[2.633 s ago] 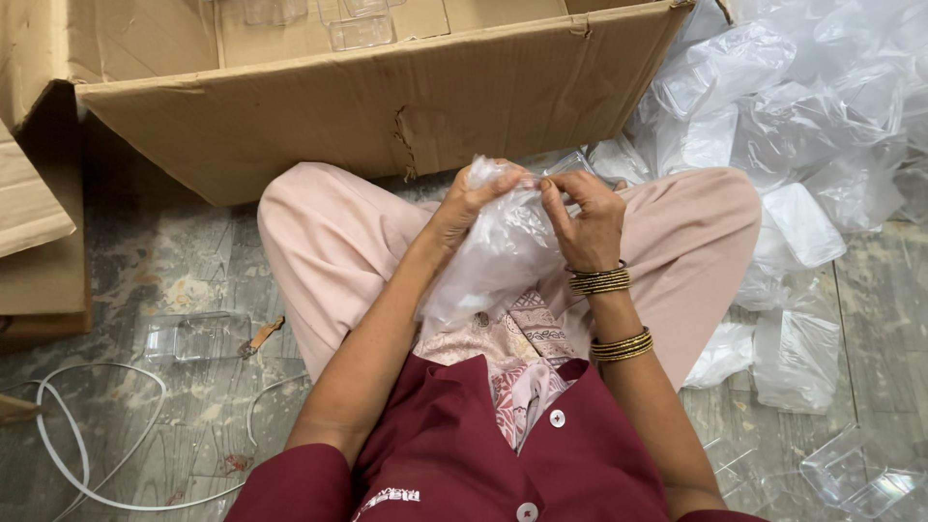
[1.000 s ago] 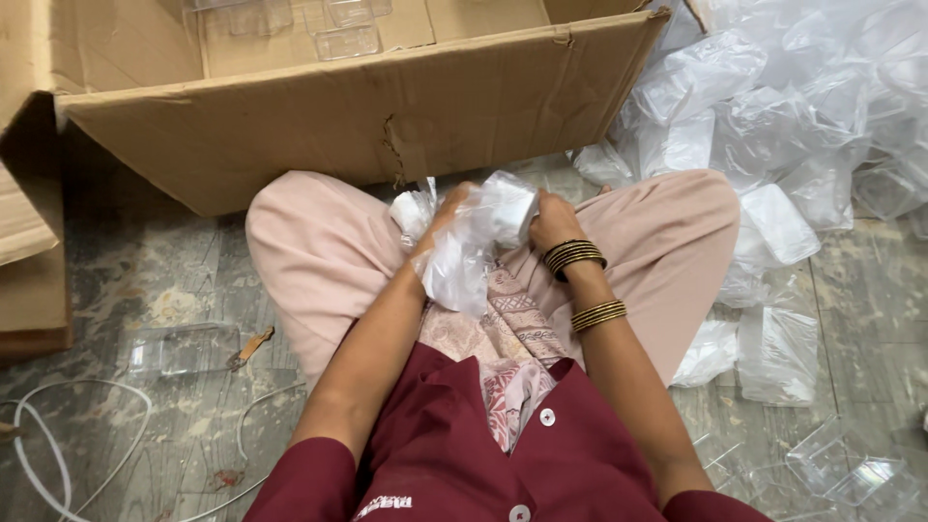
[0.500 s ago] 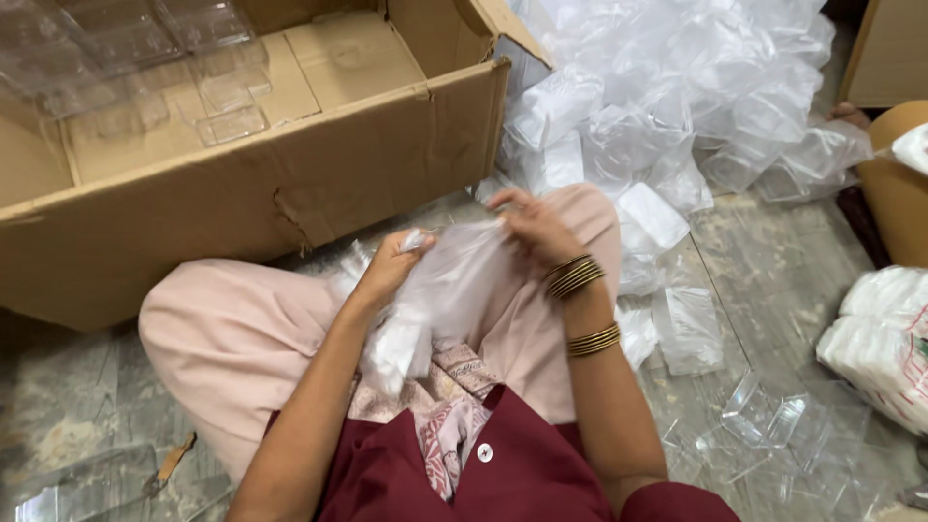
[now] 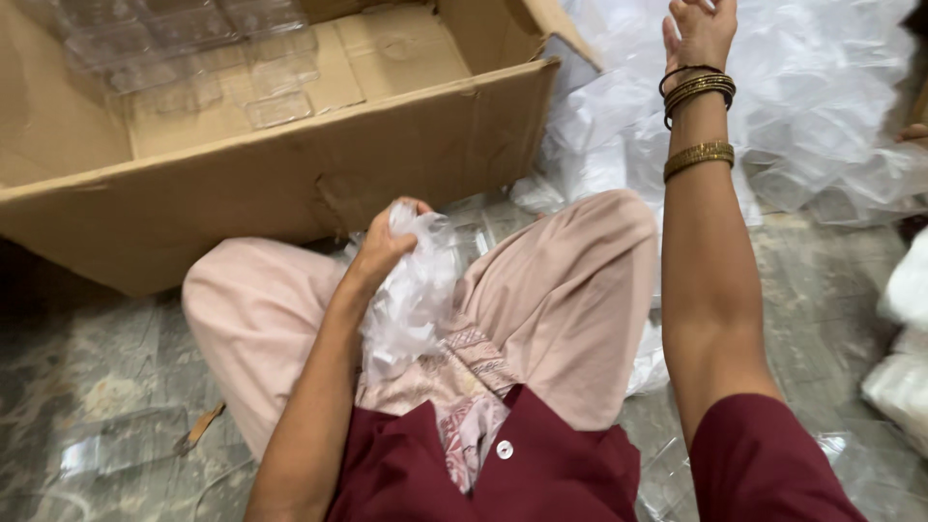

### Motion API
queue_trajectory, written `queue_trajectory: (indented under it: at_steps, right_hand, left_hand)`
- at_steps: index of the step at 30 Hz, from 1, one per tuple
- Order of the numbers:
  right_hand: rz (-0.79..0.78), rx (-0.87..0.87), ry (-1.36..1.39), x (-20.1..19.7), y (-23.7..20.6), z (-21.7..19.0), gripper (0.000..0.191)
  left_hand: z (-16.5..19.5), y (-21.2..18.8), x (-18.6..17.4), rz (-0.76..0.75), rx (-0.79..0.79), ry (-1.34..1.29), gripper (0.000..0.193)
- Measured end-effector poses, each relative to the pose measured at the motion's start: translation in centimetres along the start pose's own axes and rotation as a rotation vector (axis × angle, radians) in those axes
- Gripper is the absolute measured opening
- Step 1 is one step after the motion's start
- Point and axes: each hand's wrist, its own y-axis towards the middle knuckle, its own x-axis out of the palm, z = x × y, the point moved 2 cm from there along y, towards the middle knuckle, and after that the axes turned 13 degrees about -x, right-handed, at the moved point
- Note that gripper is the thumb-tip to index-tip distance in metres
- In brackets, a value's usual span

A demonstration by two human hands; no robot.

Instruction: The person sits on the floor and packs clear plastic containers. They place each container into a plastic bag, wrap the bag around it, and put the wrapped container into a cardboard box, repeating this for container after container.

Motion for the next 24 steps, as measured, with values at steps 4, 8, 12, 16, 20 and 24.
queue_trajectory:
  at_steps: [4, 8, 12, 16, 20, 24]
  right_hand:
    - [-0.416, -0.183, -0.579, 4.7, -9.2, 7.7, 0.023]
    - [-0.882, 0.041, -0.977, 8.6, -24.4, 13.7, 0.054]
    - [-0.944, 0.436, -1.406, 8.3, -34.1, 14.5, 0.103]
    - [-0.988, 0.328, -1.192, 7.9, -34.1, 12.3, 0.11]
    - [-0.847, 0.087, -0.828, 6.4, -34.0, 12.8, 0.085]
    - [-0.895, -0.091, -0.866, 7.0, -35.5, 14.1, 0.076]
  left_hand:
    - [-3.3, 1.4, -5.9, 0.102, 0.015, -0.077, 0.025]
    - [-6.7, 1.2, -6.6, 0.348, -0.076, -0.14, 0.012]
    - [-7.9, -0.8, -3.4, 0.235, 0.013, -0.22, 0.015]
    - [-7.5, -2.1, -2.9, 0.21, 0.043, -0.185, 0.022]
    - [-9.1, -1.1, -3.7, 0.332, 0.12, -0.085, 0.028]
    - [-9.5, -0.7, -4.4, 0.275, 0.206, -0.03, 0.027]
